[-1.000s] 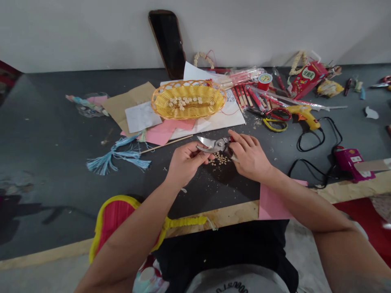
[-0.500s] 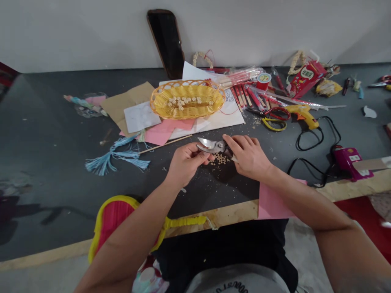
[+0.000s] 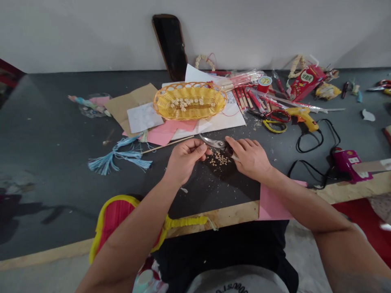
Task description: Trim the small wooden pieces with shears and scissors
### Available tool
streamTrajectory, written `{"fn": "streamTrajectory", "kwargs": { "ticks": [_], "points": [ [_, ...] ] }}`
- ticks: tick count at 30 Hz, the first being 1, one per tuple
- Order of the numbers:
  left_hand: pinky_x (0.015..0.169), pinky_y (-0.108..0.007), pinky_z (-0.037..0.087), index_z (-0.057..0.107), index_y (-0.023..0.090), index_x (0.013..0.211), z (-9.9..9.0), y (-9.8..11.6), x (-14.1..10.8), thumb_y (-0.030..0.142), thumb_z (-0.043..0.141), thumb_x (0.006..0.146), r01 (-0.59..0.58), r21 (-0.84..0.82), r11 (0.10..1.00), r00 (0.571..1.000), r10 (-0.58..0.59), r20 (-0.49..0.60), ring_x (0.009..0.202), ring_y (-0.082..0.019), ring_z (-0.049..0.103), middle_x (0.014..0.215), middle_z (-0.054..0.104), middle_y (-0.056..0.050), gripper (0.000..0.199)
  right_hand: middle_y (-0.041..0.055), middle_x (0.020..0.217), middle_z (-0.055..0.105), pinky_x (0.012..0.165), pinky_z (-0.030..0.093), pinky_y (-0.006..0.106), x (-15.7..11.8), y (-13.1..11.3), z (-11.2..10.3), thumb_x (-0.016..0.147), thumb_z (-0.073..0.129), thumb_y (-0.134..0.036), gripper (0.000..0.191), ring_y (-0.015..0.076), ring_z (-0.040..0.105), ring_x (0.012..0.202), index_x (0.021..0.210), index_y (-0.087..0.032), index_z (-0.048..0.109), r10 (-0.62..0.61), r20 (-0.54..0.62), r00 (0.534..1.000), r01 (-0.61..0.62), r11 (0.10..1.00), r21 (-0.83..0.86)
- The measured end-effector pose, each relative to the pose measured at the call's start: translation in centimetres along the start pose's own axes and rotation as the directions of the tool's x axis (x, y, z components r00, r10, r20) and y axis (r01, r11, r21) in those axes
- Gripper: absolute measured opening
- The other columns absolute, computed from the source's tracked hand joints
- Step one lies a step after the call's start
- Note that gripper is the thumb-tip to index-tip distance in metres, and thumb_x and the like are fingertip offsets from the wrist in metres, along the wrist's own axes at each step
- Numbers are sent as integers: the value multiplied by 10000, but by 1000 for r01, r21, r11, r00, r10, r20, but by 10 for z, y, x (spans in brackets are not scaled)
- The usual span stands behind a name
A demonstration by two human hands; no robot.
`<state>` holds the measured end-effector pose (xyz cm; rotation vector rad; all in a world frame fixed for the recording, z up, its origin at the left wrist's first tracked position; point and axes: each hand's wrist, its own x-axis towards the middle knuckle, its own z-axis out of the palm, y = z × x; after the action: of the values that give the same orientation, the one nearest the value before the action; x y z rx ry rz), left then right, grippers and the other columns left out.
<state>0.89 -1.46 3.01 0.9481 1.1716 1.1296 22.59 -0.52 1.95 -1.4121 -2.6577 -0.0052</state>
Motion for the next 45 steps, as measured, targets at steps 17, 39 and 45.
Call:
{"fn": "streamTrajectory", "kwargs": {
  "ticks": [17, 39, 45],
  "points": [
    [559, -238, 444, 682, 159, 815, -4, -8, 7, 322, 779, 701, -19, 108, 994, 998, 25, -54, 550, -101, 548, 744, 737, -53, 221, 144, 1100, 672, 821, 470, 456, 9, 53, 10, 894, 604, -526, 518, 340, 556, 1043, 1294, -200, 559, 286, -74, 955, -285, 958, 17],
    [694, -275, 462, 711, 191, 950, -23, -17, 19, 281, 598, 852, -224, 585, 780, 938, 336, -88, 735, -171, 641, 873, 755, -29, 175, 85, 1138, 718, 941, 477, 372, 155, 37, -51, 895, 433, -151, 354, 230, 643, 1046, 1152, -189, 673, 29, -106, 994, -14, 990, 144],
    [709, -289, 480, 697, 194, 939, -20, -17, 18, 247, 580, 864, -264, 558, 787, 935, 351, -53, 758, -179, 668, 866, 758, -43, 149, 88, 1166, 729, 908, 478, 341, 212, 19, -33, 903, 460, -137, 369, 250, 658, 1080, 1178, -177, 703, 64, 100, 993, -56, 995, -86]
  ]
}}
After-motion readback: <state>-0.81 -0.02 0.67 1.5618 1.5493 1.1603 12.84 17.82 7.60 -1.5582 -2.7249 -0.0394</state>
